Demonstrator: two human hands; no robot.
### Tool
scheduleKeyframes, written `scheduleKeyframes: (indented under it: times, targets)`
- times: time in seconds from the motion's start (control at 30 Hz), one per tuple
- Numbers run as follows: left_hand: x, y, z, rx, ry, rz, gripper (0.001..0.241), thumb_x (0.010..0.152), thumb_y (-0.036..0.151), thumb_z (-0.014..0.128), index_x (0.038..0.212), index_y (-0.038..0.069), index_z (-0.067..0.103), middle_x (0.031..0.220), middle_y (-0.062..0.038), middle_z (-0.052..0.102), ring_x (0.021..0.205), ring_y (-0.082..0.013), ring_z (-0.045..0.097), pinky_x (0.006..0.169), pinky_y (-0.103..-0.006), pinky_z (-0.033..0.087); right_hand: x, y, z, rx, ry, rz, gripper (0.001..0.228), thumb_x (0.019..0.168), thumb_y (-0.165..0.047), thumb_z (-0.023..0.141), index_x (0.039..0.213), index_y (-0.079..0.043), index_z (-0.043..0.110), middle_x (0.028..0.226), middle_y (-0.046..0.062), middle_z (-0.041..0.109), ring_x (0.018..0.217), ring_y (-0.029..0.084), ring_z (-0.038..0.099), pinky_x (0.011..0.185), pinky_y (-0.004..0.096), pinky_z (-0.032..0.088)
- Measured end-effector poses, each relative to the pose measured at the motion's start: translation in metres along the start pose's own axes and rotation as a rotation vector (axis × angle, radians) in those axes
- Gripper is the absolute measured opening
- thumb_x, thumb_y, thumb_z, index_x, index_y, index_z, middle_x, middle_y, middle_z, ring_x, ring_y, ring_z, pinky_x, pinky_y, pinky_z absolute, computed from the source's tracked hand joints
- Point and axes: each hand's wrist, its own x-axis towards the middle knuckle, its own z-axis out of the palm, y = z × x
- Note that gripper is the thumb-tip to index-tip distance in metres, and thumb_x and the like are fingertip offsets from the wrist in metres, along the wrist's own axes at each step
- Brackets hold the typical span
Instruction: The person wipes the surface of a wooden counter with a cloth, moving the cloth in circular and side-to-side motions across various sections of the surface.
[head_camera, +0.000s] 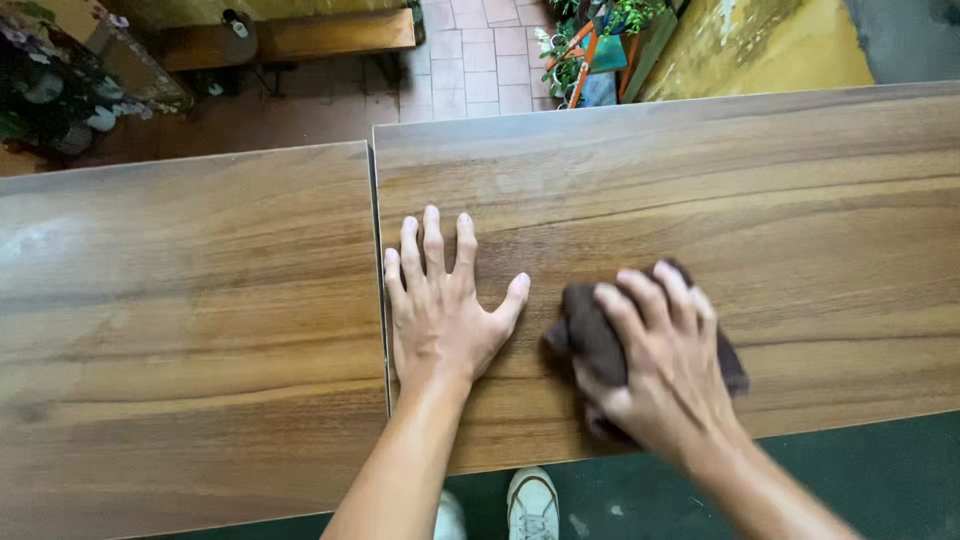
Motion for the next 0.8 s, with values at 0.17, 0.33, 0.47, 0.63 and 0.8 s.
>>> scheduleKeyframes:
  times: [0.17, 0.33, 0.47, 0.63, 0.8]
  targets:
    - [-0.001, -0.004, 0.003, -0.099, 0.017, 0.014, 0.068, 0.078, 0.060, 0.038, 0.130, 0.014, 0.037, 0.136, -0.014, 0.030, 0.126, -0.0322, 0.026, 0.100, -0.0486, 0.022, 0.061, 0.017, 0.022, -0.074, 0.097, 0.168, 0.051, 0.072, -0.047, 0.056, 0.110, -0.013, 0.048, 0.111, 0.014, 0.046, 0.109, 0.035, 0.036, 0.081, 0.049, 0.032]
    - [0.017, -0.057, -0.012, -0.351, -0.018, 0.045, 0.064, 0.078, 0.058, 0.037, 0.121, 0.012, 0.046, 0.131, -0.016, 0.037, 0.121, -0.0333, 0.031, 0.094, -0.0484, 0.024, 0.098, -0.052, 0.046, -0.091, 0.170, 0.325, 0.054, 0.068, -0.051, 0.055, 0.107, -0.014, 0.050, 0.109, 0.012, 0.046, 0.108, 0.034, 0.035, 0.083, 0.049, 0.029]
    - [0.025, -0.107, -0.017, -0.233, -0.096, 0.017, 0.075, 0.076, 0.067, 0.033, 0.126, 0.012, 0.040, 0.136, -0.014, 0.030, 0.124, -0.0321, 0.025, 0.094, -0.0482, 0.023, 0.088, -0.134, 0.042, 0.025, 0.167, 0.132, 0.061, 0.054, -0.032, 0.057, 0.111, -0.011, 0.048, 0.119, 0.013, 0.045, 0.117, 0.038, 0.035, 0.091, 0.053, 0.028]
    - [0.016, -0.124, -0.011, -0.228, -0.065, 0.043, 0.075, 0.072, 0.069, 0.039, 0.120, 0.012, 0.047, 0.132, -0.015, 0.037, 0.122, -0.0329, 0.030, 0.094, -0.0480, 0.023, 0.077, -0.110, 0.039, 0.125, 0.168, -0.114, 0.067, 0.055, -0.050, 0.066, 0.112, -0.017, 0.053, 0.118, 0.011, 0.048, 0.110, 0.035, 0.040, 0.089, 0.049, 0.033]
    - [0.022, -0.145, -0.024, -0.283, -0.139, 0.054, 0.076, 0.074, 0.068, 0.032, 0.123, 0.011, 0.044, 0.134, -0.015, 0.032, 0.124, -0.0309, 0.026, 0.095, -0.0471, 0.021, 0.086, -0.083, 0.051, -0.083, 0.093, 0.230, 0.068, 0.062, -0.055, 0.059, 0.118, -0.018, 0.053, 0.125, 0.015, 0.042, 0.117, 0.035, 0.032, 0.083, 0.053, 0.033]
